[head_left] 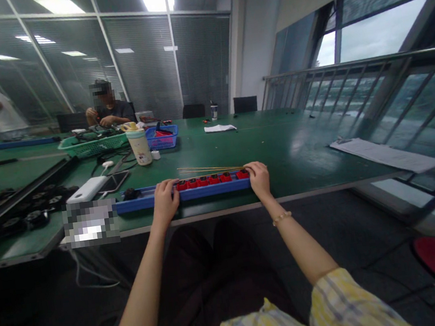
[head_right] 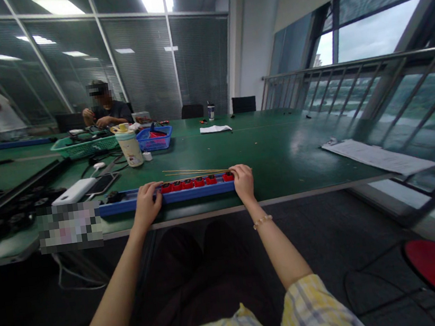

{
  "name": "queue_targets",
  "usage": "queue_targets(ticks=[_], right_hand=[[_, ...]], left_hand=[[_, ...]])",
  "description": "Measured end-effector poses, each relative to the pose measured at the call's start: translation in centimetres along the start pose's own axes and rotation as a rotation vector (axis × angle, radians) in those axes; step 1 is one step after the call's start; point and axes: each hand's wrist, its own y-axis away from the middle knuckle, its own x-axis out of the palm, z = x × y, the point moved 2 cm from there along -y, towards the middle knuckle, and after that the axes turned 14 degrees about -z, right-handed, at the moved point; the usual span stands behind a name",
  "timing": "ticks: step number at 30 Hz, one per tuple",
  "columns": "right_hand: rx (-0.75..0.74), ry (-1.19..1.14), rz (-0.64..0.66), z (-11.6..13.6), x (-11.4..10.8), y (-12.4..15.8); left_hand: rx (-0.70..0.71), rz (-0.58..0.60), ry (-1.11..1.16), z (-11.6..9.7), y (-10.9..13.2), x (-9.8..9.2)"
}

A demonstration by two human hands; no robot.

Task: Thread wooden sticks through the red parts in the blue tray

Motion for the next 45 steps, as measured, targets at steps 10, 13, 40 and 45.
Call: queue_targets(ticks=[10, 13, 40, 45], right_hand=[[0.019, 0.010, -0.028, -0.4, 0.4, 0.0], [0.018, 0.003, -0.024, -0.3, 0.4, 0.0], [-0.038, -0.154, -0.039, 1.5, -1.4, -0.3], [-0.017, -0.149, -0.030, 1.6, -1.4, -0.3]], left_hand=[[0.011, 0.001, 0.023, -0.1, 0.0, 0.0], [0.016, -0.001, 0.020, 0.0, 0.0, 0.1], [0.016, -0.030, 0.037, -0.4, -0.1, -0.3], [0.013, -0.018, 0.033, -0.6, -0.1, -0.4]])
